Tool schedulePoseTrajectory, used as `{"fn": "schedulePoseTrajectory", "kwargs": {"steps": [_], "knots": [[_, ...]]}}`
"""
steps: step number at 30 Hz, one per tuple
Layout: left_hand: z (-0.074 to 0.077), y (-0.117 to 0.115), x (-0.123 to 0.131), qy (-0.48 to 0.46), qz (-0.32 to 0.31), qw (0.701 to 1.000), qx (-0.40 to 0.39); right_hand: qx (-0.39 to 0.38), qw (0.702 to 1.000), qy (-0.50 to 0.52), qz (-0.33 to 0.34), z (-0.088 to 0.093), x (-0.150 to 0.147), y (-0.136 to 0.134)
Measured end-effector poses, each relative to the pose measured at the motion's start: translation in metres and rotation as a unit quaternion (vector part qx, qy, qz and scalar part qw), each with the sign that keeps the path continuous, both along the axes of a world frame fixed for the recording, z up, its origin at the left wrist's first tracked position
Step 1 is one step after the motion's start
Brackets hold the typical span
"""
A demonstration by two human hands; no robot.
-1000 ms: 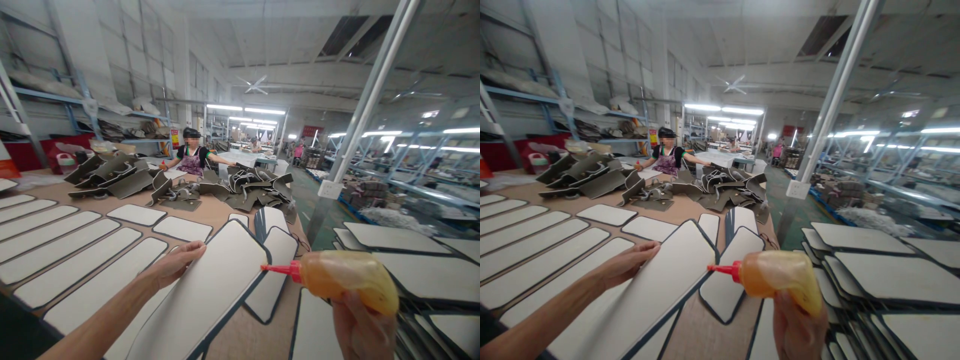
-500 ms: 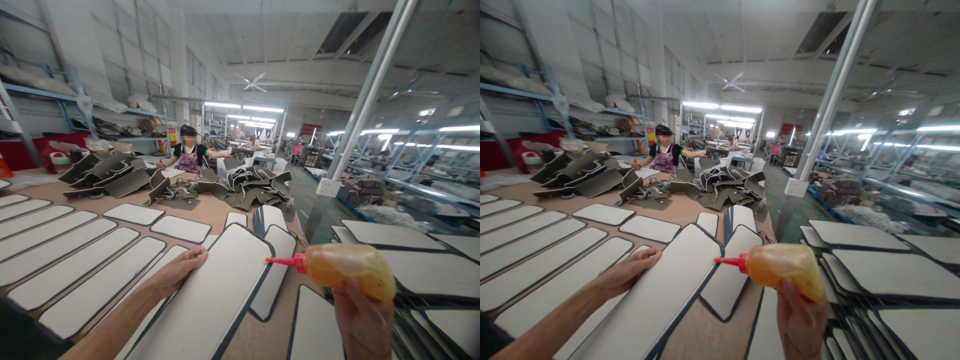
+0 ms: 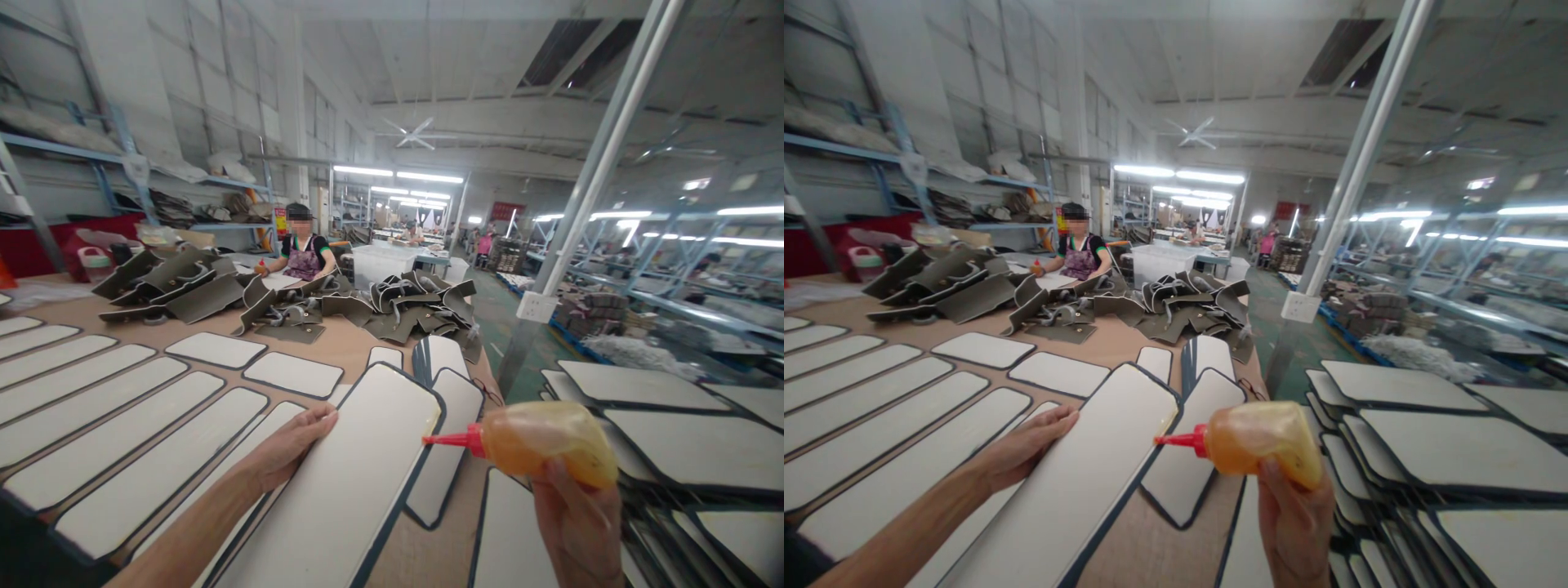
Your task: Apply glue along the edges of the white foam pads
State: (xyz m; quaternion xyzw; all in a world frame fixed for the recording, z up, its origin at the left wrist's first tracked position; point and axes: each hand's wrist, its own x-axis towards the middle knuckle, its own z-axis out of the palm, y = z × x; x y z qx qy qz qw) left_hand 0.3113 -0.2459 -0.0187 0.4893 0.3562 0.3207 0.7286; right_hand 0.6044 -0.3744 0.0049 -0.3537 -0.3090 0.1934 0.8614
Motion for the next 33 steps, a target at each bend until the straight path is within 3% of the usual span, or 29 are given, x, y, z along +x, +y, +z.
{"fn": "schedulePoseTrajectory", "kwargs": {"steps": [12, 20, 33], "knots": [[-0.002, 0.004, 0.000, -0.029, -0.005, 1.000, -0.007, -0.015, 0.998, 0.017, 0.057, 0.000, -0.014, 0.003], [0.008, 0.007, 0.002, -0.011, -0.004, 1.000, -0.015, -0.022, 0.998, 0.022, 0.061, -0.004, -0.016, 0.003], [0.010, 0.021, 0.011, 0.005, 0.037, 0.998, -0.057, -0.046, 0.994, 0.036, 0.088, -0.006, -0.022, -0.002]]}}
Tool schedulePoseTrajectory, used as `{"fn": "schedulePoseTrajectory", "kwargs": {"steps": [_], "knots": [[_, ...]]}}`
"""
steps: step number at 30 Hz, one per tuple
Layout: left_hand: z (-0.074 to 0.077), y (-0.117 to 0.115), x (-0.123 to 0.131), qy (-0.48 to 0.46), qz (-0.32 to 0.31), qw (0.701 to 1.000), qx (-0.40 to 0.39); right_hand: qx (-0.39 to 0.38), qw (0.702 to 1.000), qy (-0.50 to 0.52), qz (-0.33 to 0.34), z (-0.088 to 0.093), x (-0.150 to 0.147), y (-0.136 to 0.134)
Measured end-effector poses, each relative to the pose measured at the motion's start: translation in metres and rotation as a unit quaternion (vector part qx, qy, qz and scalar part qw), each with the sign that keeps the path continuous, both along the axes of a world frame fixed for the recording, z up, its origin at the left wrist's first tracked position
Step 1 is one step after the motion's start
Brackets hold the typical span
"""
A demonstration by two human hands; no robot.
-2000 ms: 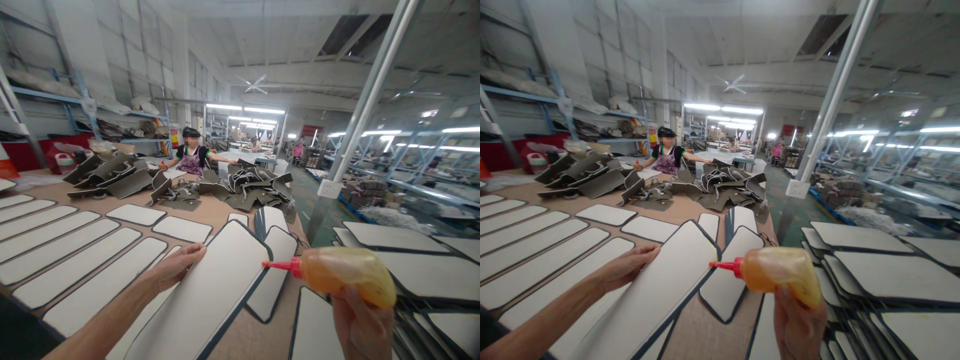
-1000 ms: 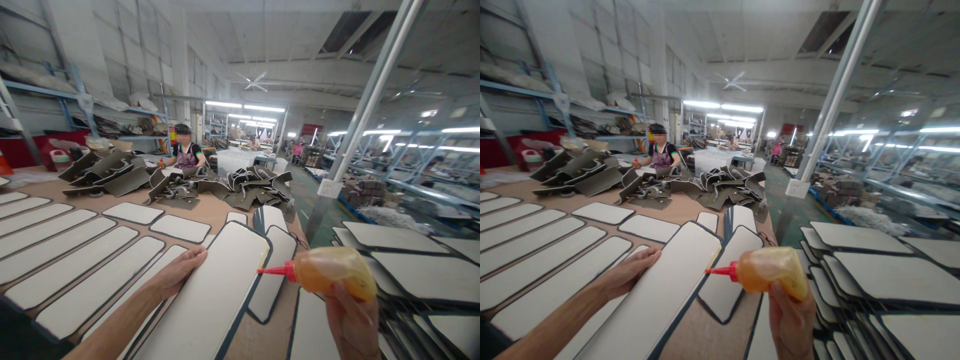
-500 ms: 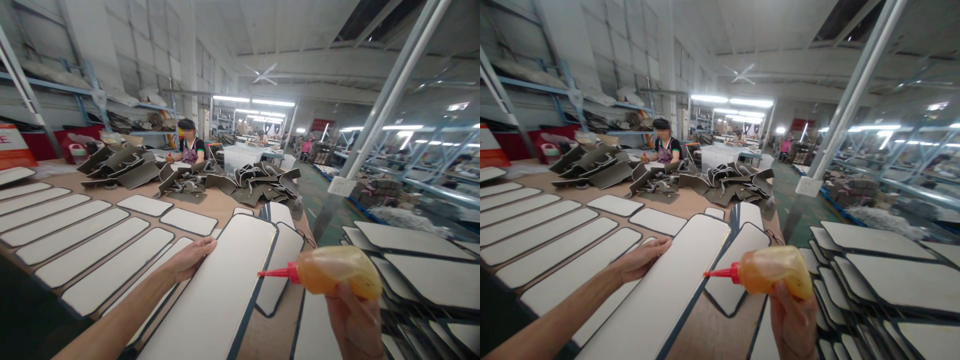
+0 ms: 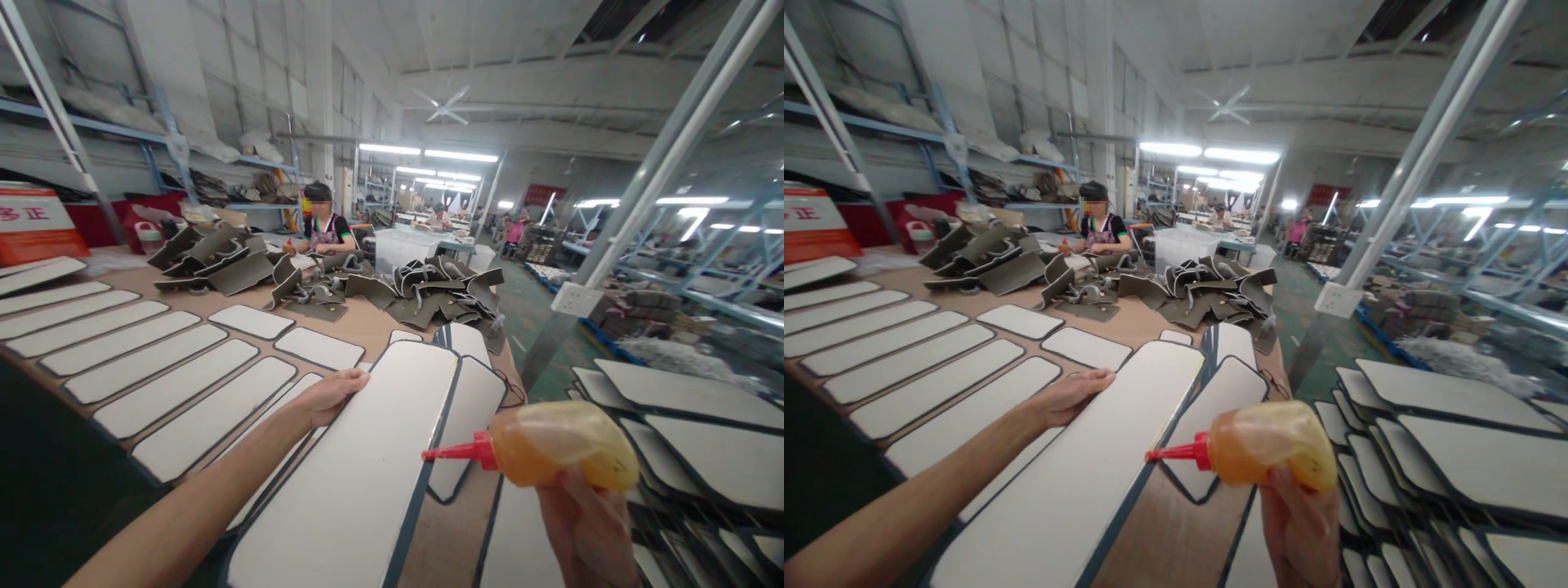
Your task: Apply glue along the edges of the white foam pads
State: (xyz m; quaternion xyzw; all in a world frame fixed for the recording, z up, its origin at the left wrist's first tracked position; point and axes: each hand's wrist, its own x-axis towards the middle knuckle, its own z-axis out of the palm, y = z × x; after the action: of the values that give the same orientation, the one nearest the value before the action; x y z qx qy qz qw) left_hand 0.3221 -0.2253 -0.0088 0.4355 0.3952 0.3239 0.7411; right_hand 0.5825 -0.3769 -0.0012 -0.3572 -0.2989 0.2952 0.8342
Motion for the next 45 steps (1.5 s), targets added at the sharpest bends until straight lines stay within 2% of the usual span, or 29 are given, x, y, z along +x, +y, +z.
{"fn": "schedulePoseTrajectory", "kwargs": {"steps": [14, 29, 36, 38, 42, 45], "knots": [[0.003, 0.017, 0.012, -0.013, 0.008, 1.000, -0.006, -0.009, 1.000, 0.013, 0.012, 0.002, -0.006, -0.010], [0.009, 0.036, 0.017, -0.010, 0.002, 1.000, 0.007, -0.059, 0.998, 0.019, 0.001, -0.003, -0.002, -0.020], [0.014, 0.042, 0.016, -0.001, 0.011, 1.000, 0.005, -0.058, 0.998, -0.037, -0.012, -0.014, 0.003, -0.024], [0.015, 0.044, 0.015, 0.002, 0.012, 1.000, 0.001, -0.053, 0.998, -0.037, -0.017, -0.014, 0.001, -0.025], [0.013, 0.048, 0.014, 0.001, 0.027, 1.000, -0.001, -0.087, 0.996, -0.010, 0.026, -0.010, -0.005, -0.028], [0.011, 0.051, 0.013, -0.010, 0.046, 0.999, 0.000, -0.094, 0.995, -0.024, 0.014, -0.009, -0.006, -0.028]]}}
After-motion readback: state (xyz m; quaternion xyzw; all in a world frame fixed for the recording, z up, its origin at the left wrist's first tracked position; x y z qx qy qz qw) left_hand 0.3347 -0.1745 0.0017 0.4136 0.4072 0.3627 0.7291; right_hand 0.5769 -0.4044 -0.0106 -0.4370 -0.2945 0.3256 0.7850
